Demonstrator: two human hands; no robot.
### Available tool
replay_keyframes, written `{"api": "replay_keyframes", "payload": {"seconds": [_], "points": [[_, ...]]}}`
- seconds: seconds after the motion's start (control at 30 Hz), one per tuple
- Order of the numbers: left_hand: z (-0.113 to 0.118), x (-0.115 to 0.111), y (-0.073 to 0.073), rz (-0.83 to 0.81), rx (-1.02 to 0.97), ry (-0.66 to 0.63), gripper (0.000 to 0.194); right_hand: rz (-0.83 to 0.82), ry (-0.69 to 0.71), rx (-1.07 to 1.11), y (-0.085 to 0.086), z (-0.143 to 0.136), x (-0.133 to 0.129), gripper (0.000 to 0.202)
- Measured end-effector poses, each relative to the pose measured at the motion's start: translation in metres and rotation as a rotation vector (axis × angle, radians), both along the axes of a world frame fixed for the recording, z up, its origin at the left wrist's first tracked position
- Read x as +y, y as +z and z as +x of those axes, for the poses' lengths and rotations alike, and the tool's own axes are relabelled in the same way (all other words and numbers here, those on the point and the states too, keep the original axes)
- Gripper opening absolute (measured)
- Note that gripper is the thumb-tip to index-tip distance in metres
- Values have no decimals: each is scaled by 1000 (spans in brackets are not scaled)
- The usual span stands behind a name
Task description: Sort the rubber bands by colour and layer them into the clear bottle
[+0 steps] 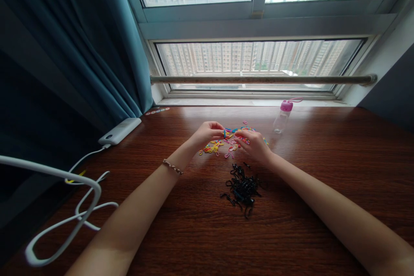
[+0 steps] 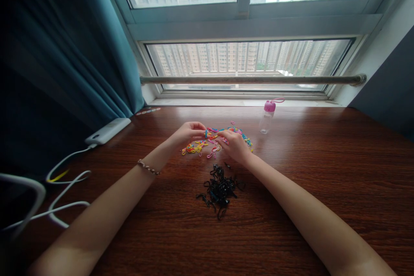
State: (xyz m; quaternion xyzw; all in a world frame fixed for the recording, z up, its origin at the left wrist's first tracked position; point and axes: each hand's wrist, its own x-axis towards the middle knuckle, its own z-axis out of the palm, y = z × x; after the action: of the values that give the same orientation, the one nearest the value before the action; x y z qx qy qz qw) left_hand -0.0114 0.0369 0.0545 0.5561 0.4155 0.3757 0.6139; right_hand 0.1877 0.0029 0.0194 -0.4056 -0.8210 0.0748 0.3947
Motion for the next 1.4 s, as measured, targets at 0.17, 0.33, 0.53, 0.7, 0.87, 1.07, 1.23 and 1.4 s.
{"api": "replay_keyframes", "payload": {"seconds": [0.17,0.33,0.53,0.7,0.87,1.07,1.23,1.4], "points": [[19,-12,-3,-65,-134,28,15,-287,75,351,0,-13,-7,25],[27,-18,-2,-77,-186,76,15,-593,180,667,-3,-17,-4,31],[25,-13,-5,-97,-237,180,14,-596,189,655,-1,-16,1,29],[20,-7,-9,-81,-214,299,11,-668,244,603,4,-17,-2,22],[20,-8,-10,-59,-203,187,7,-816,269,491,26,-2,-3,22],[11,2,-10,97,-56,49,21,-1146,615,63,46,21,-6,27],[-33,30,-9,382,508,309,19,-1071,404,-123,29,21,0,11],[-58,42,-20,370,952,295,16,-1006,402,-217,22,14,-2,9]]}}
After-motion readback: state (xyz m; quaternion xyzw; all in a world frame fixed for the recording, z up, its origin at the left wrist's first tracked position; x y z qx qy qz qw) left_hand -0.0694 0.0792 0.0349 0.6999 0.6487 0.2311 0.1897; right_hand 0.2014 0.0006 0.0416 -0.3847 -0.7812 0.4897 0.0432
